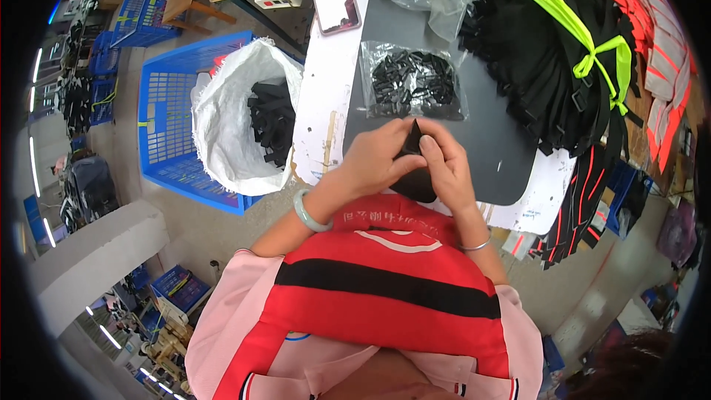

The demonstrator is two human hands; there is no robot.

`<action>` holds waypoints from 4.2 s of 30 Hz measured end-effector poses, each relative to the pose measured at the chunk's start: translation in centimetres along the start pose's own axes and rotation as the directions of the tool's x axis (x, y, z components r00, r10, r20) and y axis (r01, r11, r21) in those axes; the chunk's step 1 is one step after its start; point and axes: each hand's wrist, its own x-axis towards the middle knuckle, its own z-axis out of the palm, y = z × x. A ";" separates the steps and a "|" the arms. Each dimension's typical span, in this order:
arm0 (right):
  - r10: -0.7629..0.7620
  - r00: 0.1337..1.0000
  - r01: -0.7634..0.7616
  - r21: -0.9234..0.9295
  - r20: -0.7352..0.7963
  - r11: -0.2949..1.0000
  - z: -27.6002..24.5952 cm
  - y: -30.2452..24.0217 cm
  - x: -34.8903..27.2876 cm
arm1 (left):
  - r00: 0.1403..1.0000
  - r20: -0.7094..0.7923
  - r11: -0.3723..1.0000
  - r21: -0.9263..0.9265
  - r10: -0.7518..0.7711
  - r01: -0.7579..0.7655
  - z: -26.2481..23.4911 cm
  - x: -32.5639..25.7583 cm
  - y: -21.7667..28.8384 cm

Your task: Assembling plastic buckles onto black nylon straps in a factory setting.

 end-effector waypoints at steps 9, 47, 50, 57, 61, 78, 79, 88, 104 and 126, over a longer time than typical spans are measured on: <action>-0.008 1.000 0.000 0.630 0.010 0.776 -6.8 -1.0 -0.5 | 0.997 0.041 0.973 -0.217 -0.072 0.079 -2.9 -0.8 0.4; 0.455 0.835 -0.509 0.120 0.310 0.853 -4.9 -1.6 -0.1 | 0.952 0.262 0.876 -0.408 -0.158 0.257 -2.3 -0.8 0.2; 0.394 0.868 -0.453 0.156 0.302 0.878 -4.6 -0.8 -0.6 | 0.963 0.255 0.939 -0.303 -0.084 0.162 -2.5 -0.4 0.4; 0.419 0.839 -0.499 0.184 0.347 0.847 -3.4 -1.1 -0.7 | 0.979 0.200 0.968 -0.234 -0.049 0.096 -2.1 -0.5 1.4; 0.264 0.929 -0.267 -0.025 0.261 0.963 -1.5 -1.4 -0.9 | 0.926 0.150 0.590 -0.732 -0.347 0.339 -0.6 -2.0 0.3; -0.039 0.998 0.061 -0.475 0.055 0.878 -2.7 -1.8 1.4 | 0.672 -0.593 0.513 -0.783 -0.444 -0.352 -21.7 -7.6 -1.5; -0.036 0.997 0.061 -0.461 0.064 0.885 -3.0 -1.3 1.6 | 0.628 -0.657 0.523 -0.738 -0.416 -0.426 -23.4 -8.4 -1.0; -0.170 0.951 -0.043 -0.654 -0.259 0.756 -9.2 -1.9 9.8 | 0.472 -0.744 0.871 -0.313 -0.472 0.378 -19.9 -8.3 -7.2; -0.004 0.932 0.085 0.208 -0.364 0.974 -10.8 -3.9 7.4 | 0.909 -0.246 0.811 -0.566 -0.336 0.146 -3.4 1.0 -3.3; 0.045 0.924 0.313 0.817 -0.381 0.485 -12.6 -4.9 2.0 | 0.687 -0.119 0.186 -0.982 -0.717 0.024 -5.4 -6.1 -5.4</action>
